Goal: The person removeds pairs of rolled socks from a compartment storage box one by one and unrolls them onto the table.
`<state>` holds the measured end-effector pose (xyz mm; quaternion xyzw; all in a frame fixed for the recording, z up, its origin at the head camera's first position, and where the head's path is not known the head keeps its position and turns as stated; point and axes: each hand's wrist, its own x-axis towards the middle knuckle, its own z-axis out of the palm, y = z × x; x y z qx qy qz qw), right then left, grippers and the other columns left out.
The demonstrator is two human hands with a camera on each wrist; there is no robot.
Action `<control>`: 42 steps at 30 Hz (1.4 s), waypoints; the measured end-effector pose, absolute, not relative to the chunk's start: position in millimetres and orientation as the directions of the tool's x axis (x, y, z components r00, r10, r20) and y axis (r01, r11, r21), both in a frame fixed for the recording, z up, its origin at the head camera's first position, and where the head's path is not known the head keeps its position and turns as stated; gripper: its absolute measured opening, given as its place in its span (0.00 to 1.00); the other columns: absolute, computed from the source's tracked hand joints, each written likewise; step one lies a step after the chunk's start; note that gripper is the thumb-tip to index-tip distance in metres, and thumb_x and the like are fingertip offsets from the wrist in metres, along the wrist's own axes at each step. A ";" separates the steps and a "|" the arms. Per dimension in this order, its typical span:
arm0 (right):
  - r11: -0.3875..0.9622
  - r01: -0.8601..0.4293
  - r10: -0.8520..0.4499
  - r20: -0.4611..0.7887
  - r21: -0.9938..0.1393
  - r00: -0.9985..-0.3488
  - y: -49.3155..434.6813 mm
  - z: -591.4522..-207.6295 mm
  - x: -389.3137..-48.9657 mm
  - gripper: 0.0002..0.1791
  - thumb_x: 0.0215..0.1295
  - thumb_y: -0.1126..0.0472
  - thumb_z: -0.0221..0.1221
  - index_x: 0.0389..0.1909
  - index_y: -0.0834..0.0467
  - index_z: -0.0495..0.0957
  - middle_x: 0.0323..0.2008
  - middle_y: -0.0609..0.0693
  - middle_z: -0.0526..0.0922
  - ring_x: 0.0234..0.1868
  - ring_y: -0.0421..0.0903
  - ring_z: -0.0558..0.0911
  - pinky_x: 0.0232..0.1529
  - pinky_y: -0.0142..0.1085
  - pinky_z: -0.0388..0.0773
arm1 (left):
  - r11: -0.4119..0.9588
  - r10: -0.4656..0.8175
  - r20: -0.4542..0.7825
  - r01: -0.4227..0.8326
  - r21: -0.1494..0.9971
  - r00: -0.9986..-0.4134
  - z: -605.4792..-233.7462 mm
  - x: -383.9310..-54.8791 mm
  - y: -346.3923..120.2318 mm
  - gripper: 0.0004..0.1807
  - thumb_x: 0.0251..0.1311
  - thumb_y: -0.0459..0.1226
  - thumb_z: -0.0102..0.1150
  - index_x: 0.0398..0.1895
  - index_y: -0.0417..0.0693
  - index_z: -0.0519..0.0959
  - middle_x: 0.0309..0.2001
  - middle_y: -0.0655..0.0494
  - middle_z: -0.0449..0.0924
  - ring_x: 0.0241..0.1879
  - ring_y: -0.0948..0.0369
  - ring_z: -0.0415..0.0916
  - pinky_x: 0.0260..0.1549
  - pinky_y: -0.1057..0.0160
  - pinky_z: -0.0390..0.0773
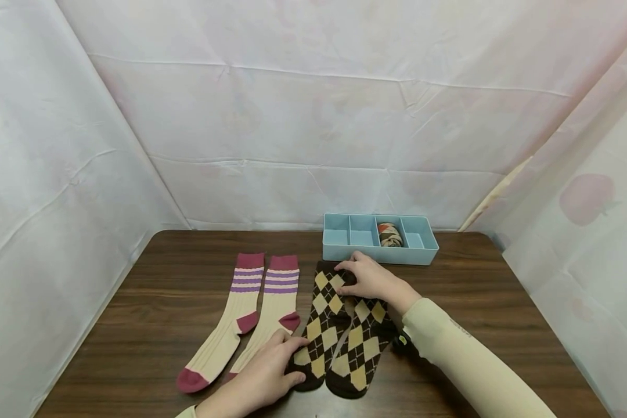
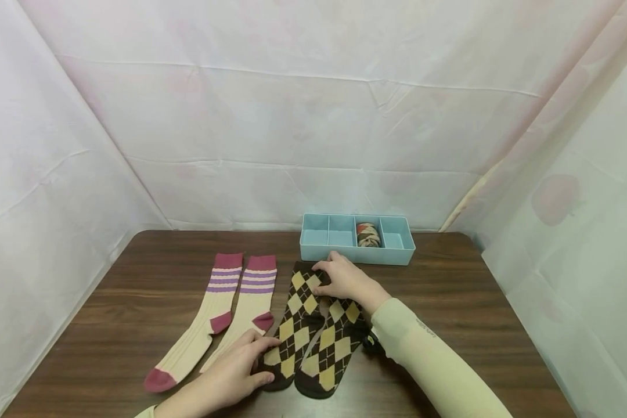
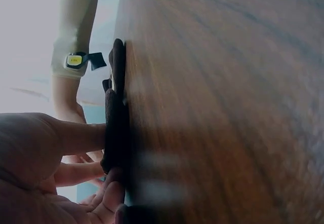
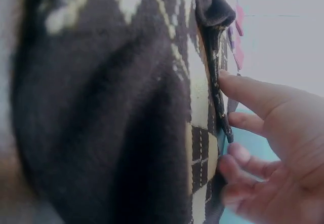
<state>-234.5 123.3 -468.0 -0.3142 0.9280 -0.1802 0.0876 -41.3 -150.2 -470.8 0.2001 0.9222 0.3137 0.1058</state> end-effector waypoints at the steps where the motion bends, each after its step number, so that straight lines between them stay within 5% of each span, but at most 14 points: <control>1: 0.739 -0.548 -0.614 -0.056 -0.393 -0.787 123.6 -468.5 -234.0 0.32 0.70 0.46 0.75 0.70 0.53 0.82 0.50 0.53 0.74 0.44 0.48 0.75 0.48 0.49 0.76 | 0.726 0.434 -0.074 0.300 0.619 -0.898 -470.6 -41.1 -150.1 0.31 0.62 0.39 0.81 0.68 0.50 0.82 0.50 0.56 0.73 0.44 0.63 0.75 0.44 0.55 0.82; 26: 0.686 -0.576 -0.655 -0.034 -0.445 -0.755 126.9 -469.8 -233.6 0.31 0.73 0.50 0.73 0.71 0.58 0.79 0.50 0.55 0.76 0.44 0.47 0.77 0.50 0.47 0.79 | 0.718 0.493 -0.088 0.348 0.602 -0.866 -463.9 -46.0 -159.5 0.29 0.65 0.41 0.78 0.68 0.49 0.82 0.49 0.55 0.76 0.43 0.65 0.76 0.43 0.57 0.81; 34: 0.595 -0.646 -0.713 0.056 -0.479 -0.699 149.2 -448.6 -233.6 0.25 0.74 0.56 0.71 0.67 0.61 0.82 0.53 0.56 0.81 0.47 0.53 0.85 0.52 0.48 0.83 | 0.600 0.621 -0.047 0.436 0.671 -0.782 -445.9 -89.2 -180.4 0.25 0.69 0.40 0.74 0.65 0.39 0.83 0.41 0.60 0.83 0.33 0.71 0.76 0.37 0.66 0.80; 42: 0.564 -0.683 -0.720 0.128 -0.465 -0.682 187.9 -426.4 -248.4 0.21 0.75 0.58 0.70 0.64 0.59 0.84 0.52 0.56 0.83 0.48 0.50 0.85 0.49 0.47 0.85 | 0.604 0.505 0.040 0.386 0.697 -0.862 -430.0 -144.3 -177.5 0.22 0.72 0.37 0.70 0.66 0.40 0.81 0.44 0.59 0.83 0.39 0.63 0.83 0.35 0.64 0.84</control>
